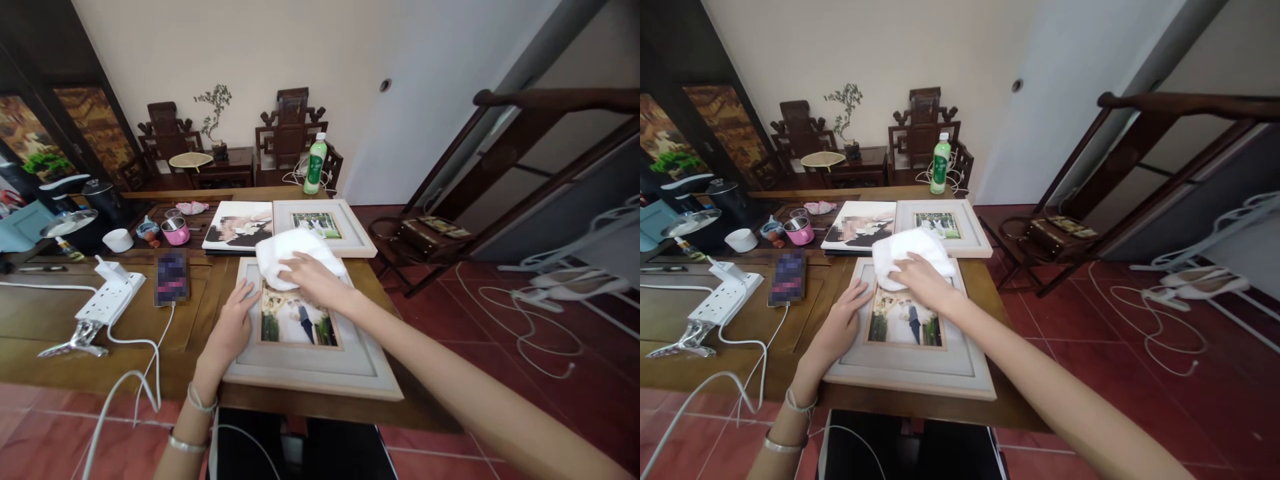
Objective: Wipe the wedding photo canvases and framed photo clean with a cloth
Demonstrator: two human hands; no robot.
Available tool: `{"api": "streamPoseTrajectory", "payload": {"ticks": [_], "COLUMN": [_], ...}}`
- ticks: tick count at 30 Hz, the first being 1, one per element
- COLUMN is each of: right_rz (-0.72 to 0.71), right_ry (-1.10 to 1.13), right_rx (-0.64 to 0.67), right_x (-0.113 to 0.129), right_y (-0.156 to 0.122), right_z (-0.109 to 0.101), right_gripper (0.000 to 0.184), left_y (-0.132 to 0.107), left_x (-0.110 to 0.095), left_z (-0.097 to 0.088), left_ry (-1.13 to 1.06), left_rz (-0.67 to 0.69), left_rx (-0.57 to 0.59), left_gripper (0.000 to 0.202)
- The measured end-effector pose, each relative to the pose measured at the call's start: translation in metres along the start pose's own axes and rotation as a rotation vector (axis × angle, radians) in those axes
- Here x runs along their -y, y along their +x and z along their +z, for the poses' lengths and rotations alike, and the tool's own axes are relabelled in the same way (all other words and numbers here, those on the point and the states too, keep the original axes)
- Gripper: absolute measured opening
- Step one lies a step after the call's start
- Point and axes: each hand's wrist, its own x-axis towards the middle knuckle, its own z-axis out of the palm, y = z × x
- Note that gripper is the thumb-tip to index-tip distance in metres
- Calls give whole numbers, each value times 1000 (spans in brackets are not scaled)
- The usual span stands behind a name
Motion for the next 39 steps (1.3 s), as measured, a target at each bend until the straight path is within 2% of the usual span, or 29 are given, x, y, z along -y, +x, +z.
{"api": "streamPoseTrajectory", "payload": {"ticks": [4,7,11,14,17,23,28,31,33,35,39], "right_rz": [88,167,233,223,210,149,121,221,290,336,448], "right_ry": [-57,-99,-133,-153,-121,16,139,119,31,-70,-201], "right_rx": [44,66,81,88,76,35,17,28,80,104,-23], "right_x": [-14,-22,-18,2,33,92,116,111,97,75,17], "right_y": [-35,-62,-84,-96,-114,-164,-172,-157,-142,-124,-89], "right_z": [-20,-34,-41,-40,-41,-58,-72,-66,-56,-43,-20], "right_gripper": [46,47,47,53,55,52,51,57,57,56,49], "left_y": [-1,-1,-1,-1,0,1,2,2,1,1,1], "left_x": [-1,4,10,10,9,9,8,9,11,12,12], "left_z": [1,4,9,9,9,10,8,6,5,5,5], "left_ry": [45,42,35,49,52,64,66,59,50,46,53], "left_rz": [15,42,64,56,48,58,68,80,97,110,116], "left_rx": [11,-28,-85,-77,-71,-92,-71,-54,-44,-37,-37], "left_gripper": [57,59,60,58,58,57,57,56,57,58,59]}}
